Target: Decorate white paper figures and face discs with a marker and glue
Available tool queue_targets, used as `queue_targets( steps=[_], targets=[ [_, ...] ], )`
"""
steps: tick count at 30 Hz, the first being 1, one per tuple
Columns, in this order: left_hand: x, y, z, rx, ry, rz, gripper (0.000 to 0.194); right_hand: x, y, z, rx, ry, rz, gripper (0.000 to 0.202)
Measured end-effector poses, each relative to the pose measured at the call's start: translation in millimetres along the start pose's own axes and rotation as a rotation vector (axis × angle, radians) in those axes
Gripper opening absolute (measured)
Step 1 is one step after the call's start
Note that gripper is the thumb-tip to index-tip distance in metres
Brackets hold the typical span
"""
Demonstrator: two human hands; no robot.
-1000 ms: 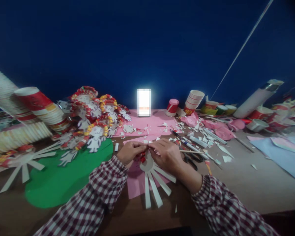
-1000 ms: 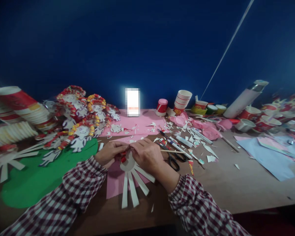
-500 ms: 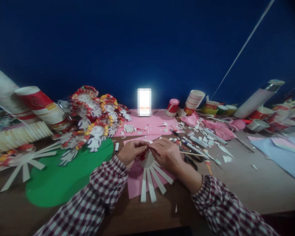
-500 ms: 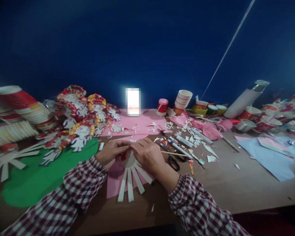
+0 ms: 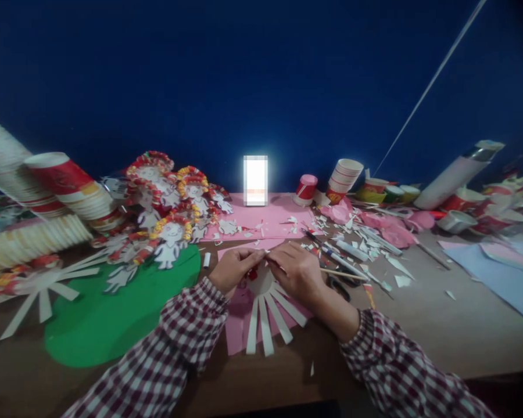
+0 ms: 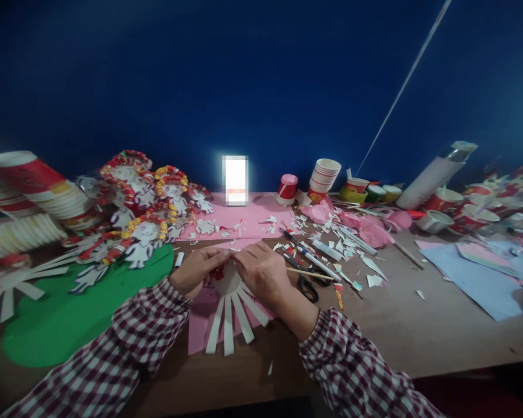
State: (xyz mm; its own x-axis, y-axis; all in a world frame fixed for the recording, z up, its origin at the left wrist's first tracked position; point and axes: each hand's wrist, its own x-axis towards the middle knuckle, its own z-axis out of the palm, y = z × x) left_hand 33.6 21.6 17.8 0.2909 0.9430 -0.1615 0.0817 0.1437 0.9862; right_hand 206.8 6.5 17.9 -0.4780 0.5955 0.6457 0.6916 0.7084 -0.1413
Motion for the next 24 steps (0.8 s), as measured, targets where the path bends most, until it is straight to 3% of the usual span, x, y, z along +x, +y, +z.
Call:
queue_targets(
  steps=[10,16,24],
  targets=[
    [2.8,-3.5,-2.5,0.087,0.030,-0.045,0.043,-2.5,3.7,3.9,0.038,0.035,0.001,0.013],
    [4.9,-9.4,-3.2,0.006,0.009,0.012,0.037,-1.9,3.1,4.0,-0.016,0.024,-0.017,0.013],
    [3.9,-6.9,-2.6,0.009,-0.011,-0.028,0.030,-0.2,-2.5,-0.5,-0.099,-0.001,-0.029,0.014]
  ],
)
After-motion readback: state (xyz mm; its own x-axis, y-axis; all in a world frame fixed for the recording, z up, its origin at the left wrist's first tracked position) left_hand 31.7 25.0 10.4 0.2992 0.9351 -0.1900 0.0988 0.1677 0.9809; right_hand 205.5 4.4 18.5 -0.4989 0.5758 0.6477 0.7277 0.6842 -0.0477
